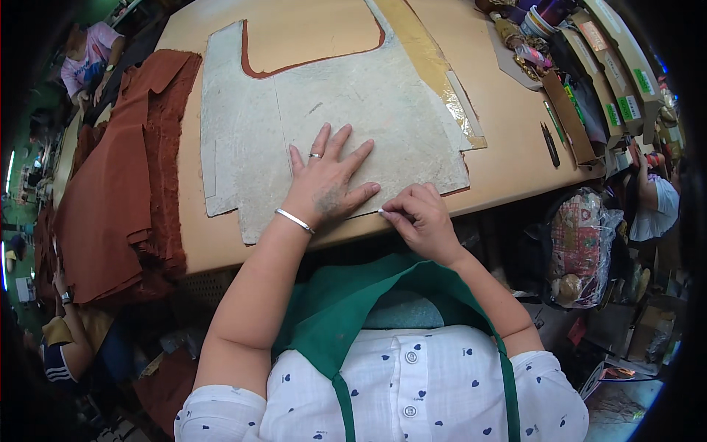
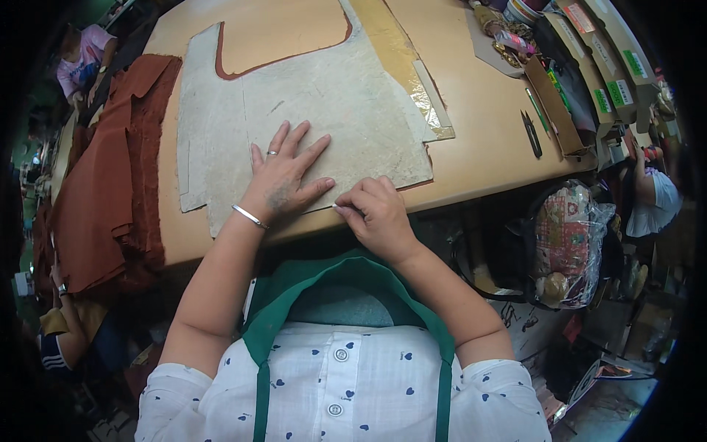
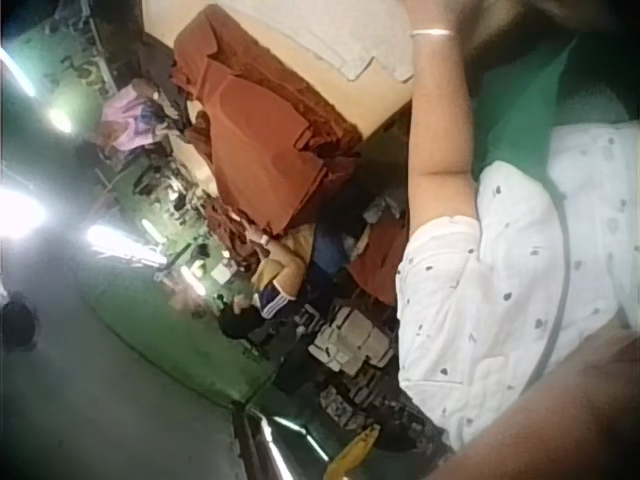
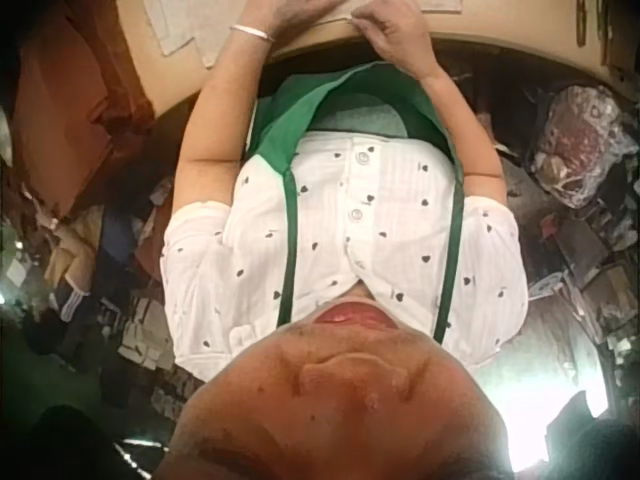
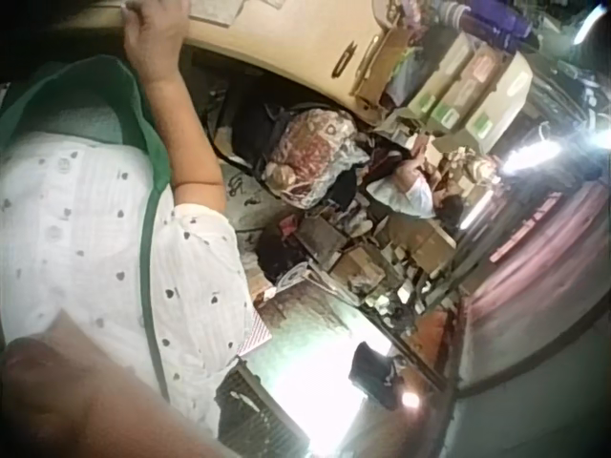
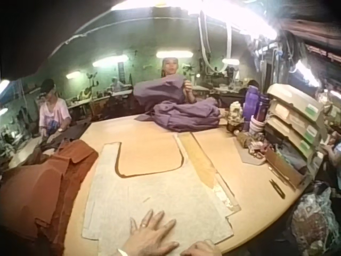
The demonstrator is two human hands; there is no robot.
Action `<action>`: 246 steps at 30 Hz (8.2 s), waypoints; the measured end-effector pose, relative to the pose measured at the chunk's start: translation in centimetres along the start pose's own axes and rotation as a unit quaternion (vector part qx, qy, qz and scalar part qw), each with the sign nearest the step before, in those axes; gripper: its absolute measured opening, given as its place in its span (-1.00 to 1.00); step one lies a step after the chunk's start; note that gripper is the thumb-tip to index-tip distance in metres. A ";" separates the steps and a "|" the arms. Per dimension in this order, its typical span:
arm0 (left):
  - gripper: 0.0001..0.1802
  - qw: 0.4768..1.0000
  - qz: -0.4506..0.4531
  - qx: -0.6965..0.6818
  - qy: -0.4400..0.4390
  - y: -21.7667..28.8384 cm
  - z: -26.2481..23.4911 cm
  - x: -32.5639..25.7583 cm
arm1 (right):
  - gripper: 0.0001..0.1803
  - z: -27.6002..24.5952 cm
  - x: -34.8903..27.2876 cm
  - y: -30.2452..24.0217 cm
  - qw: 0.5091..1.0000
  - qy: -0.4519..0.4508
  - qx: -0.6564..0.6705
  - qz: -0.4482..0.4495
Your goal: The person places a paper template onto a piece of leather, marks the outline using a white pencil, and then removes the paper template to reveal the marked lines on the leather.
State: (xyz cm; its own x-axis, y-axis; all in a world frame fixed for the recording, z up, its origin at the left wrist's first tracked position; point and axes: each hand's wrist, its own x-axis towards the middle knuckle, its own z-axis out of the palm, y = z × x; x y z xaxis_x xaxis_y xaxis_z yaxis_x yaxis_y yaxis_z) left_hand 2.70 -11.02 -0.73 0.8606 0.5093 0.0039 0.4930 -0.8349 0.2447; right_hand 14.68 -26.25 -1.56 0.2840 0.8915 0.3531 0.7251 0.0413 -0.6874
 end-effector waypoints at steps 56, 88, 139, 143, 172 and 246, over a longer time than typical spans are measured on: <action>-0.66 0.909 -0.123 -0.178 0.356 -20.3 -3.4 12.3 | -0.89 -4.3 11.5 1.8 0.968 -0.107 0.033 0.225; -0.50 0.913 -0.355 -0.092 0.180 -28.2 -5.6 20.2 | -0.85 27.7 55.5 4.0 0.986 -0.156 0.056 -0.023; -0.56 0.906 -0.352 -0.098 0.215 -28.9 -5.5 20.3 | -0.80 8.7 31.0 3.2 0.942 -0.266 -0.133 -0.156; -0.55 0.907 -0.352 -0.099 0.210 -29.4 -5.0 21.0 | -0.83 3.8 30.4 6.2 0.952 -0.243 -0.157 -0.096; -0.37 0.984 0.093 -0.117 -0.097 -4.0 -1.7 13.9 | -0.87 6.5 30.6 5.8 0.974 -0.185 0.079 0.100; -0.45 0.992 -0.077 0.027 0.094 -8.8 -0.1 34.1 | -0.84 -2.9 31.2 18.1 0.928 0.146 -0.138 0.314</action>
State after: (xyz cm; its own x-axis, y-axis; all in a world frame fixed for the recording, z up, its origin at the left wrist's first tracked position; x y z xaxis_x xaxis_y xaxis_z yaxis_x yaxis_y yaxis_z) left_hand 27.70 13.71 -2.61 0.7379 0.6576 0.1522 0.6274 -0.7513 0.2047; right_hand 38.48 1.03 -1.11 0.8336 0.5388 0.1220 0.4807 -0.5985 -0.6409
